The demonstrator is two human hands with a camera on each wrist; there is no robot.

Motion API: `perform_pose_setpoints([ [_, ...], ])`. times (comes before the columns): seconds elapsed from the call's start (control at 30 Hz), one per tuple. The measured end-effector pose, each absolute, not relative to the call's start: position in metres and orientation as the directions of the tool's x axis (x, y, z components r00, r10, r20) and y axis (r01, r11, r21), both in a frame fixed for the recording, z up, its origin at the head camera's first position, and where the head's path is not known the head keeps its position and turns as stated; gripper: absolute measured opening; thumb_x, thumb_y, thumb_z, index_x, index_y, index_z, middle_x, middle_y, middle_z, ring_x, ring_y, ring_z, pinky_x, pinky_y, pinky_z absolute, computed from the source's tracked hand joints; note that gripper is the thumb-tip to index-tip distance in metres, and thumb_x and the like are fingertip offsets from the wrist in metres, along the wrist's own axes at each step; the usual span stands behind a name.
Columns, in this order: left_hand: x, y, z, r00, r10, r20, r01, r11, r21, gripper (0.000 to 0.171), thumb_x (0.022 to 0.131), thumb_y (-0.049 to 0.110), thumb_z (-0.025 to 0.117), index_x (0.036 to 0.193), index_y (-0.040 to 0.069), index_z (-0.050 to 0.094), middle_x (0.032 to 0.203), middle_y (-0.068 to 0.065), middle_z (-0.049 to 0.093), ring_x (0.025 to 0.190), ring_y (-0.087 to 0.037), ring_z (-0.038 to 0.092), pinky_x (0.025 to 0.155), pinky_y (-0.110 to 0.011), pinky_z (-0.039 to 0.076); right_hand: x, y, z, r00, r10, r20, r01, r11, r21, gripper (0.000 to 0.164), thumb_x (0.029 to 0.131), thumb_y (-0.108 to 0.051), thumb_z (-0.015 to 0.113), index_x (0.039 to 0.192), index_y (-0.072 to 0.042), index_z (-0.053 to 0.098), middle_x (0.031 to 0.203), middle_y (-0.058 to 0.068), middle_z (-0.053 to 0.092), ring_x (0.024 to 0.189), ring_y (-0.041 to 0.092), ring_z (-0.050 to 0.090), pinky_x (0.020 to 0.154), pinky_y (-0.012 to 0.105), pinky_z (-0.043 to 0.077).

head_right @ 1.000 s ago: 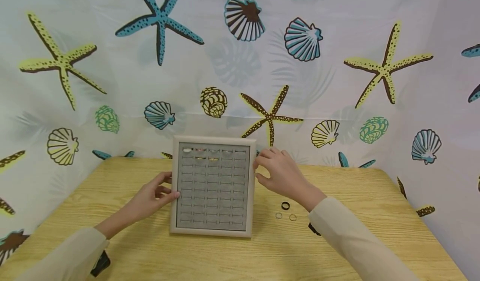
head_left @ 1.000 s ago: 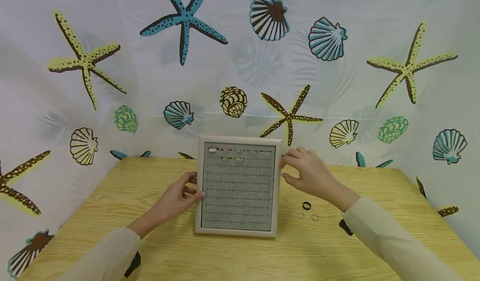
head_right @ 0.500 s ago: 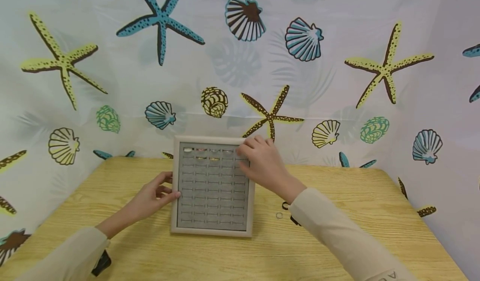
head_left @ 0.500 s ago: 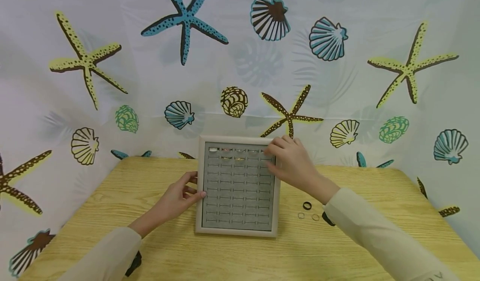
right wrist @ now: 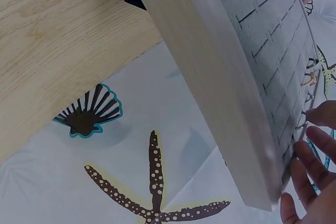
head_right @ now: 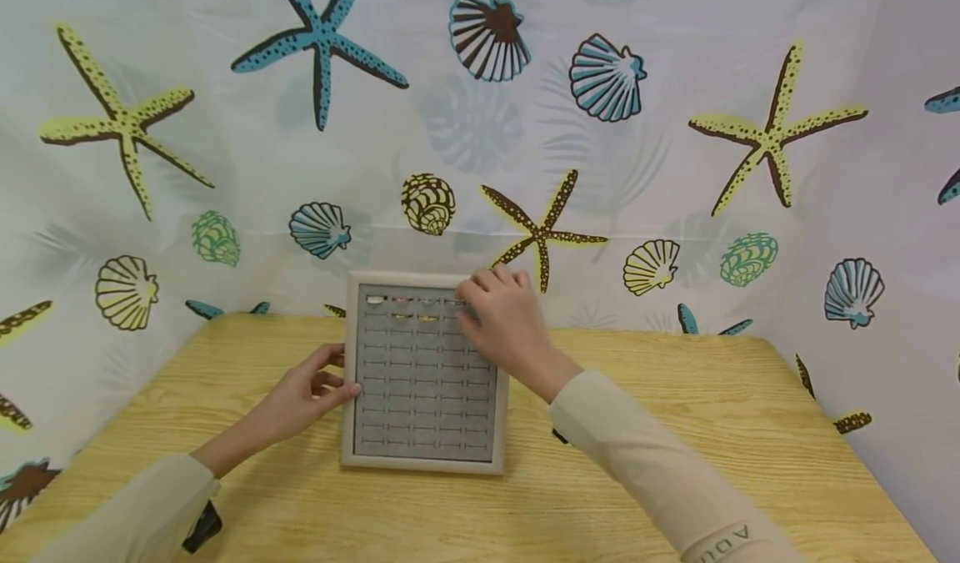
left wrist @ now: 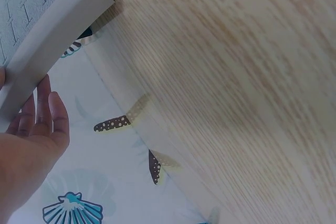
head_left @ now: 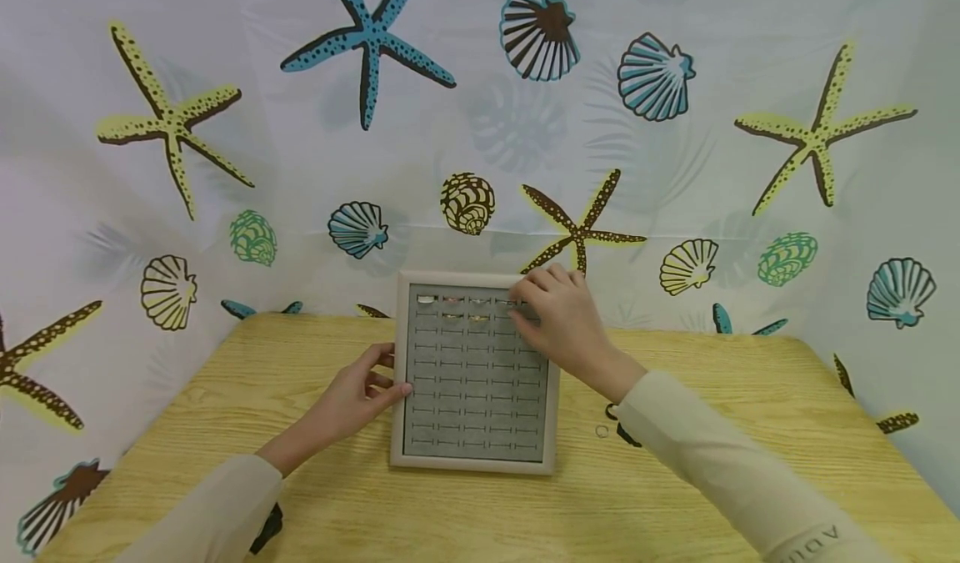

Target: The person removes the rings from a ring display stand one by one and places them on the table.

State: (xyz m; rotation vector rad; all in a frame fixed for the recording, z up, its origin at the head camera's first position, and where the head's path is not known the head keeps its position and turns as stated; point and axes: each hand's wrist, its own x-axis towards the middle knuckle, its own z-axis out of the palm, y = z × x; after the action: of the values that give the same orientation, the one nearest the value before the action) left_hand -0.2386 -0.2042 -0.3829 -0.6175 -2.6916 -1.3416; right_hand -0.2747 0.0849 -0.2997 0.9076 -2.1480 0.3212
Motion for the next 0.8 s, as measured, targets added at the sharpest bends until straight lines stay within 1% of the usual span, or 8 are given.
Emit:
perform_pose_setpoints([
  [0.13,-0.2381,-0.2041,-0.3824,-0.915,0.322,0.242,0.388,0.543,0.745,0.057,0.089,0.023,0.06,0.135,0.003,0.034,0.118,-0.018,0.051,0.092,-0.023,0.062,0.075,-0.033,0.05,-0.2772,0.0815,-0.3027,-0.46,-0.491,0.74,-0.686,0.726,0.055,0.01,0.08,-0.016,0.069,0.089,-0.014,0.066,0.089,0.0,0.06,0.083,0.02,0.049,0.07,0.036,0.034],
  [0.4,-0.2416,-0.2038,-0.3854,-0.918,0.322,0.232,0.382,0.557,0.737,0.056,0.089,0.026,0.06,0.134,0.005,0.035,0.118,-0.016,0.051,0.092,-0.022,0.062,0.075,-0.032,0.05,-0.28,0.0775,-0.3078,-0.45,-0.459,0.766,-0.653,0.754,0.068,0.007,0.08,-0.017,0.07,0.086,-0.016,0.066,0.086,0.0,0.058,0.079,0.019,0.047,0.071,0.037,0.035],
  [0.8,-0.2421,-0.2034,-0.3864,-0.917,0.317,0.241,0.387,0.563,0.731,0.057,0.088,0.026,0.061,0.134,0.005,0.035,0.117,-0.015,0.052,0.09,-0.02,0.062,0.074,-0.029,0.05,-0.2799,0.0762,-0.3089,-0.437,-0.443,0.783,-0.657,0.751,0.059,0.004,0.081,-0.016,0.069,0.082,-0.015,0.065,0.085,0.0,0.058,0.078,0.019,0.047,0.071,0.037,0.035],
])
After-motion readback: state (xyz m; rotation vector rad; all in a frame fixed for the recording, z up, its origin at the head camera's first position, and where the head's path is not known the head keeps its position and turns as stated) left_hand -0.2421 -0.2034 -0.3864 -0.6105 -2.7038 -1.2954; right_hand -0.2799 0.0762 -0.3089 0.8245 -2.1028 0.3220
